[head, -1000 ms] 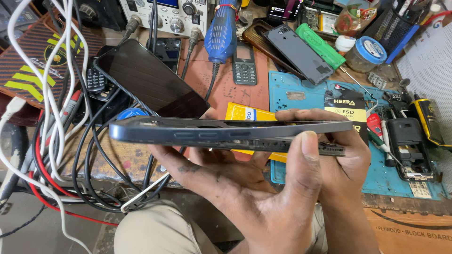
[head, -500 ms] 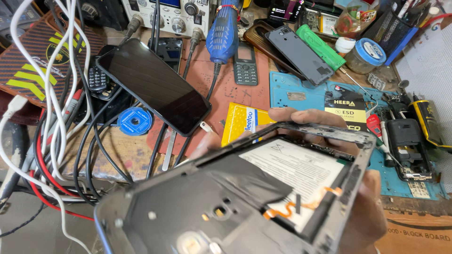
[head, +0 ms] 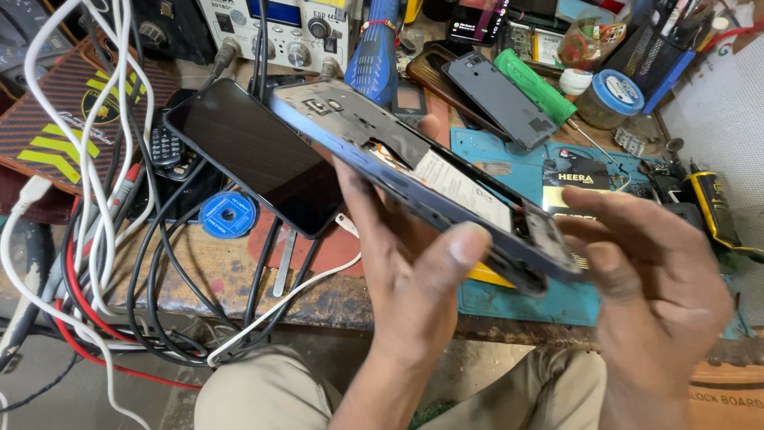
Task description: The person pries open the back cover of a smartphone, unscrews internal screws with a screwdriver, and handles the phone's internal components and a replacement screen protector package on a cluttered repair workbench.
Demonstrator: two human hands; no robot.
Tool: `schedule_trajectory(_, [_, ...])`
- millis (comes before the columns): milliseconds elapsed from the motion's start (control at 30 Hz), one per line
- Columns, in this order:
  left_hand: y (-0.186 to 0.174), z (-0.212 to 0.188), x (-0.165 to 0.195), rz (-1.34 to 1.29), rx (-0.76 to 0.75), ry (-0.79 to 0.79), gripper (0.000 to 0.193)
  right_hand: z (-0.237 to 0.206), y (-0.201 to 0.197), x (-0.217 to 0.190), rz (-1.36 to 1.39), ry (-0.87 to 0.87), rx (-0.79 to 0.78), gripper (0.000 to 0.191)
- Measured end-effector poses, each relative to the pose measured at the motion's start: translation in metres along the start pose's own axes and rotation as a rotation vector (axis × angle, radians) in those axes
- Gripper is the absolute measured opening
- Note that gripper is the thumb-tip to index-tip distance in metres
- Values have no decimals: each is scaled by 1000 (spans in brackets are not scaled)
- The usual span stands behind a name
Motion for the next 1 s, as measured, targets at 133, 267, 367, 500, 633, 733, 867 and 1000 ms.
schedule_trajectory(133, [-10,15,-24,-265,-36,-164,84,6,-61,19,-426,113,176,30])
schedule_trajectory(267, [-13,15,-43,-516,47,-296,61,24,-98,45,-912,247,-51,32])
schedule_trajectory(367, [-6,12,-43,-586,17,-312,66,29,-96,59,-1228,218,-339,32])
schedule_trajectory(500, [3,-1,-52,-591,66,-484,86,38,-91,65,-1407,117,-488,33])
schedule_trajectory(633, [4,-14,-60,-562,93,-532,85,49,-100,67,-1320,-165,-446,28])
schedule_trajectory(733, [1,-20,-64,-550,58,-506,85,49,-132,96,-1195,-64,-347,22])
schedule_trajectory(867, [-5,-21,-72,-574,59,-489,85,53,-177,152,-1055,-15,-263,16])
schedule_trajectory(1000, [-10,-17,-80,-511,127,-495,84,25,-208,168,-662,163,-84,24])
Point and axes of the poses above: each hand's wrist, its own z-axis towards the middle knuckle, its own y-axis out of the palm, x = y × z, the point moved 6 cm from there along z, towards the middle knuckle, and after that the axes turned 8 degrees about -y, right-handed, at the moved point
